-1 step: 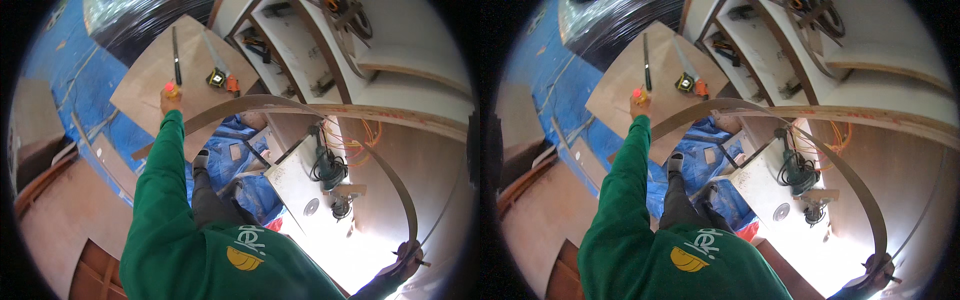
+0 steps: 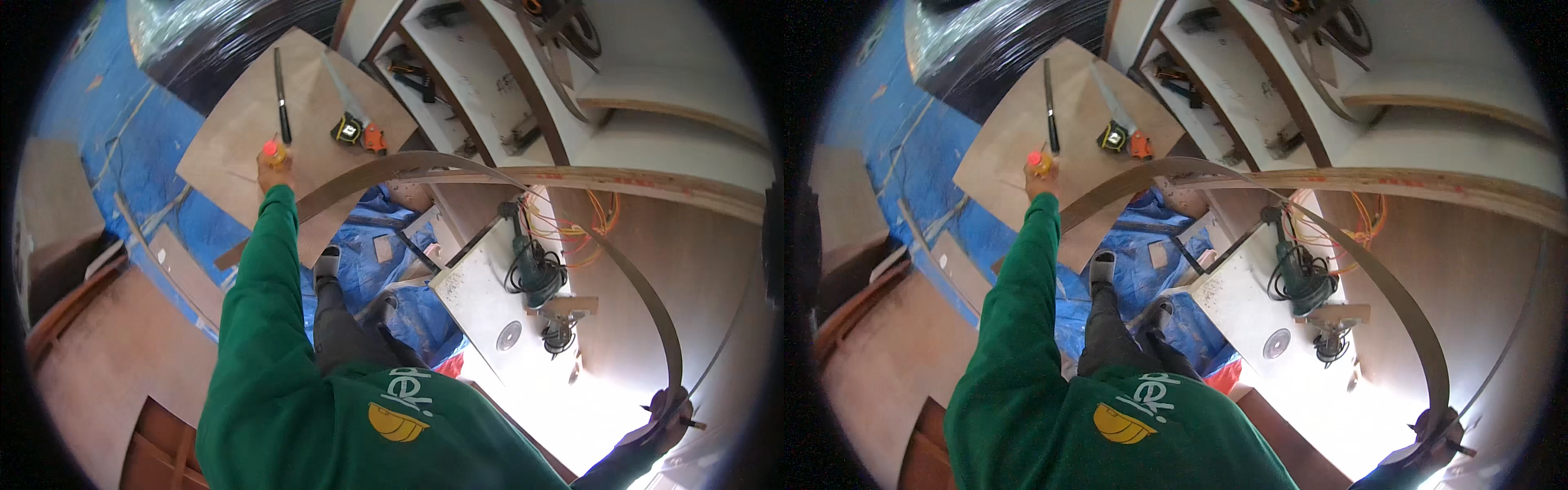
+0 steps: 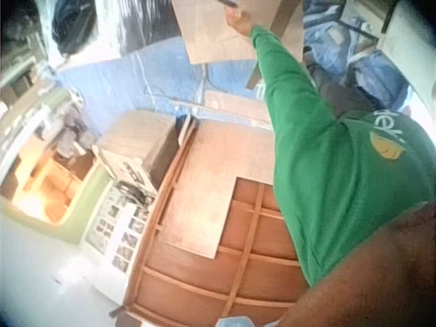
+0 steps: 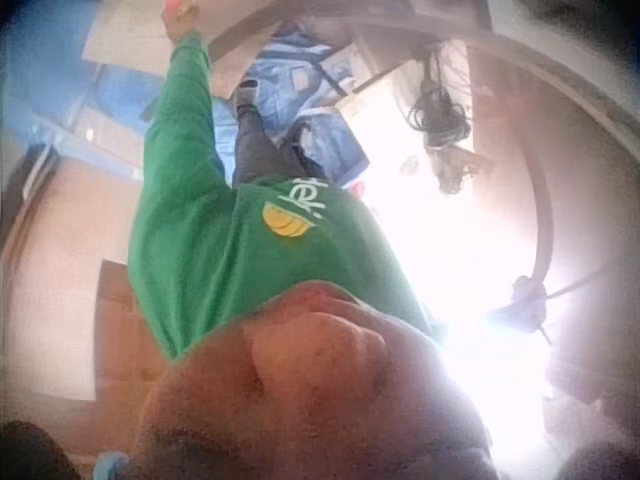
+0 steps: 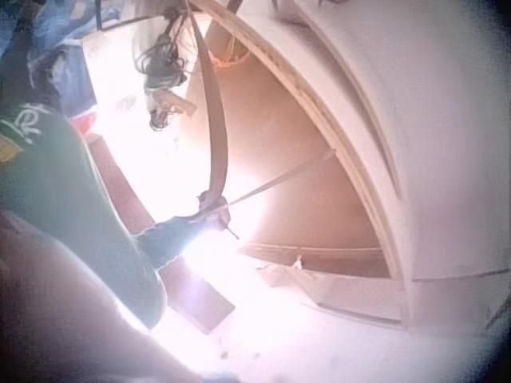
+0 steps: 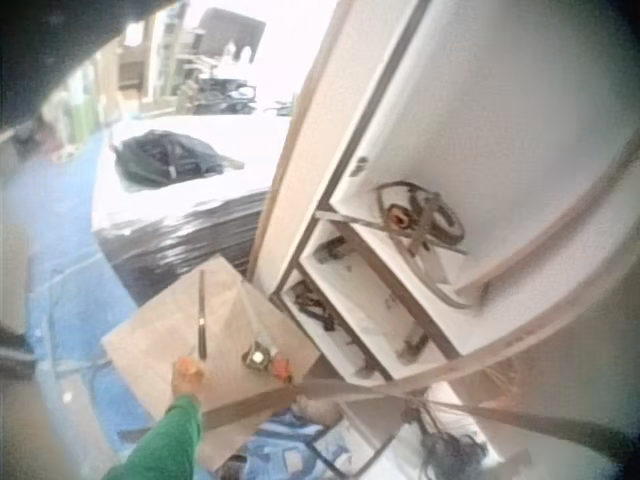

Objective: The person measures and marks a curved wooden trim piece using a metal ruler and a pencil. They align the ruler along the trim and draw a straight line for cutting. The work is performed on a white workbench in a renovation setting.

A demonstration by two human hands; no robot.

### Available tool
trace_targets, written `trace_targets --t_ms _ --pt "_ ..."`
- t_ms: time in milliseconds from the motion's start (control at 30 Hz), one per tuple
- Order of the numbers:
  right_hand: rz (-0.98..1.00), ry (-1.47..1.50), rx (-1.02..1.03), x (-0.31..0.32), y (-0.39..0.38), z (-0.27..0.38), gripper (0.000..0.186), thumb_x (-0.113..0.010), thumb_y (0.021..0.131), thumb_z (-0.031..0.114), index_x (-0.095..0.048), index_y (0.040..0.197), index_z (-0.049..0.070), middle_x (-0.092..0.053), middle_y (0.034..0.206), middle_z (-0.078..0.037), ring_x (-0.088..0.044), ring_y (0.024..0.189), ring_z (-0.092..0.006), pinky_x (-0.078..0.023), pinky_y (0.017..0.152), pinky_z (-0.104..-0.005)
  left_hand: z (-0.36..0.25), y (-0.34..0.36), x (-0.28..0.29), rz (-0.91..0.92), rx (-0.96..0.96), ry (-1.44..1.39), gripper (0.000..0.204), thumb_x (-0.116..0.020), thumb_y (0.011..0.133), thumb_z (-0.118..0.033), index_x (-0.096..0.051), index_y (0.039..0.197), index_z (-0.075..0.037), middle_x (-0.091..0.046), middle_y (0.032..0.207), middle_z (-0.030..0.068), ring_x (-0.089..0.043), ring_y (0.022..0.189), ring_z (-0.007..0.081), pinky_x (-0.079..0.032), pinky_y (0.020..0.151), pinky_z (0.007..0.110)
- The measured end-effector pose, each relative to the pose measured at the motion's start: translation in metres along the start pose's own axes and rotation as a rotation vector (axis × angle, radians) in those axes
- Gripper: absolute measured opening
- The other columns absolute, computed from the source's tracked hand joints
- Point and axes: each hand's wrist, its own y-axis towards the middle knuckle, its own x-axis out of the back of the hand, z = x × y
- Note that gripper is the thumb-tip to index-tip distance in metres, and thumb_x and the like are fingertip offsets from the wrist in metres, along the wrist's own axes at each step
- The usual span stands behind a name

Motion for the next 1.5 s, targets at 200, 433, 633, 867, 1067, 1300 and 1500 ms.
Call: trace_targets --t_ms 200,433,633,867,1067,1300,1500 --pt "-0.043 -0.113 0.125 -0.009 -0.005 -0.019 0.051 -0.071 0.095 0.049 -0.057 0.076 0.004 -0.048 0.063 -0.004 -0.047 0.047 -0.0139 -0.031 0.042 -0.0297 -0.022 -0.02 0.011 0.116 -0.069 0.051 0.06 -0.085 0.084 -0.015 -0.054 0.135 -0.008 -0.068 0.119 0.0088 -0.066 0.108 0.0221 -0.052 0.095 0.034" --pt "-0.133 -0.062 -0.021 0.012 -0.036 -0.049 0.047 -0.081 0.085 0.048 -0.065 0.086 0.004 -0.059 0.075 -0.007 -0.057 0.059 -0.0167 -0.047 0.047 -0.0283 0.026 0.009 0.019 -0.15 -0.115 0.38 0.057 -0.081 0.087 -0.02 -0.052 0.134 -0.006 -0.064 0.122 0.0138 -0.063 0.112 0.0279 -0.05 0.102 0.041" --pt "-0.27 -0.075 0.057 0.03 -0.087 -0.096 0.053 -0.085 0.08 0.049 -0.067 0.094 0.001 -0.063 0.081 -0.004 -0.059 0.072 -0.0146 -0.047 0.059 -0.0285 0.004 -0.091 0.05 0.32 0.464 -0.305 0.019 -0.053 0.105 -0.026 -0.057 0.102 -0.008 -0.063 0.092 0.0125 -0.063 0.08 0.0216 -0.053 0.075 0.034" --pt "-0.247 0.233 -0.283 -0.015 -0.114 -0.104 0.059 -0.085 0.075 0.046 -0.07 0.101 -0.005 -0.07 0.088 -0.009 -0.063 0.076 -0.0157 -0.047 0.064 -0.0303 -0.177 -0.343 0.022 1.247 0.39 0.157 0.043 -0.051 0.108 -0.04 -0.057 0.086 -0.004 -0.061 0.076 0.0073 -0.062 0.071 0.018 -0.052 0.069 0.032" --pt "-0.212 0.52 -0.109 -0.052 -0.132 -0.141 0.033 -0.08 0.074 0.013 -0.073 0.1 -0.005 -0.071 0.11 -0.021 -0.068 0.096 -0.027 -0.052 0.087 -0.0377 -0.275 -0.428 -0.027 1.895 0.573 -0.03 0.057 -0.05 0.106 -0.053 -0.066 0.112 0.002 -0.072 0.109 0.0158 -0.067 0.093 0.0197 -0.053 0.09 0.035" --pt "0.04 0.382 -0.378 -0.065 -0.141 -0.21 0.029 -0.078 0.083 0.004 -0.071 0.109 -0.006 -0.069 0.114 -0.012 -0.062 0.109 -0.0186 -0.048 0.099 -0.034 -0.299 -0.504 -0.044 2.111 0.425 -0.037 0.072 -0.055 0.102 -0.059 -0.056 0.137 0.004 -0.067 0.131 0.0165 -0.065 0.105 0.0194 -0.048 0.099 0.035" --pt "0.335 0.484 -0.316 -0.072 -0.119 -0.291 0.026 -0.072 0.095 0.012 -0.068 0.116 -0.003 -0.068 0.112 -0.003 -0.059 0.102 -0.0127 -0.046 0.095 -0.0302 -0.258 -0.565 -0.035 2.128 0.292 0.251 0.035 -0.068 0.099 -0.018 -0.066 0.129 -0.001 -0.071 0.122 0.0084 -0.065 0.102 0.0133 -0.051 0.097 0.03"
